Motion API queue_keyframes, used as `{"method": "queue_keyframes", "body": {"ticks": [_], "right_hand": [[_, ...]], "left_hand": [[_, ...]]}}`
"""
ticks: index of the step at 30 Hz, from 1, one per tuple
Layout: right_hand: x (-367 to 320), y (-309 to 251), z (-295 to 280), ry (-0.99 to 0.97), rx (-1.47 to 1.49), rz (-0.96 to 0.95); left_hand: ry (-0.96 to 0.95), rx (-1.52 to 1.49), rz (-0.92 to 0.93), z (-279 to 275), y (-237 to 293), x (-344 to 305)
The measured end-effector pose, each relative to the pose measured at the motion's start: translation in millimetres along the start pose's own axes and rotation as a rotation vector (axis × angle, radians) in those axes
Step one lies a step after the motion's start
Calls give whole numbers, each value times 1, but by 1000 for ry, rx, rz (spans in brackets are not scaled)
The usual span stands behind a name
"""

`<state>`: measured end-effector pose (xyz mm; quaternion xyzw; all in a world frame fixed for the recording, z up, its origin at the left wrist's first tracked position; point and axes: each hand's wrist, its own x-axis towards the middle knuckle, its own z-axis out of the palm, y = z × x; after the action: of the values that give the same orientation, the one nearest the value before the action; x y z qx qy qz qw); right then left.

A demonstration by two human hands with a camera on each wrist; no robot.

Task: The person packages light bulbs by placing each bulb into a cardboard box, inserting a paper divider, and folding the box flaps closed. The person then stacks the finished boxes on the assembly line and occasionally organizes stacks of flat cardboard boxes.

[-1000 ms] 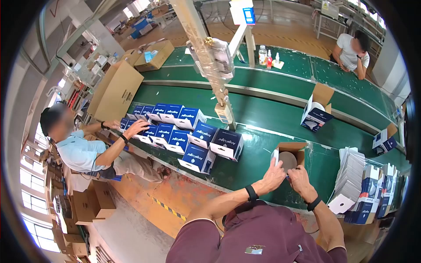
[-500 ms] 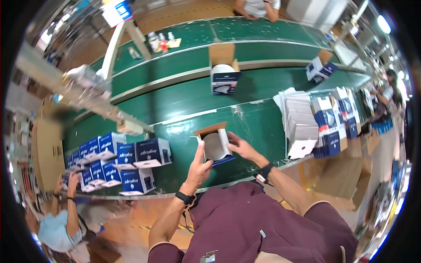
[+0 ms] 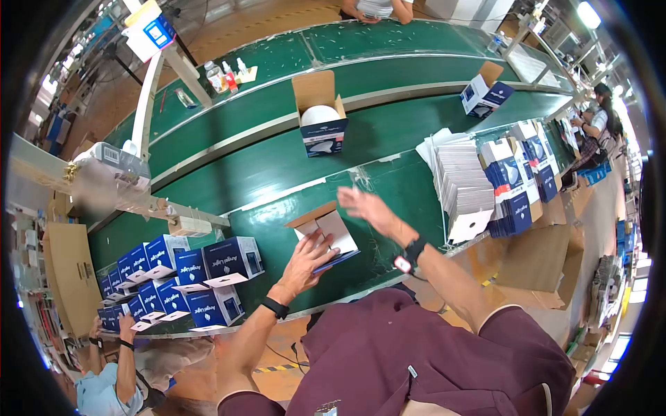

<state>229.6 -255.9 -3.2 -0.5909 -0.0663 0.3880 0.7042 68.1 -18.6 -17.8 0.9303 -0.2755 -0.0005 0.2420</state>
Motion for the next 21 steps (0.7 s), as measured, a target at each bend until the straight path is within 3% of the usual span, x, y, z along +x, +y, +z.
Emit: {"method": "queue_keyframes", "body": {"ticks": [1,4,5,6,7,9,16,19,21], "right_hand": [[18,-14,-6,-51,66,-78],[45,-63,4,-624,-480,-23],[37,-71,26,-664,-588,168],[29,-63,33,-725,-841,-12],[20,-53,40,-784,-1093,-204],[7,-38,52,-689,-1237,-263],[-9,-24,51,-568,-1298,-442],[-13,-7,40,-480,-1218,-638],[-16,7,31,-445,-1144,-708]], "left_hand": [[-11,-45,-21,-2,-2,0],[-20,-82,-66,-11,1,5],[-17,-77,-82,-13,3,3],[-66,-204,-191,7,-10,-10],[-59,-159,-139,9,-12,-12],[-44,-72,-37,15,-18,-13],[10,-113,-112,11,-10,-19],[263,-125,-125,6,2,-23],[431,-223,-399,22,24,-42]]}}
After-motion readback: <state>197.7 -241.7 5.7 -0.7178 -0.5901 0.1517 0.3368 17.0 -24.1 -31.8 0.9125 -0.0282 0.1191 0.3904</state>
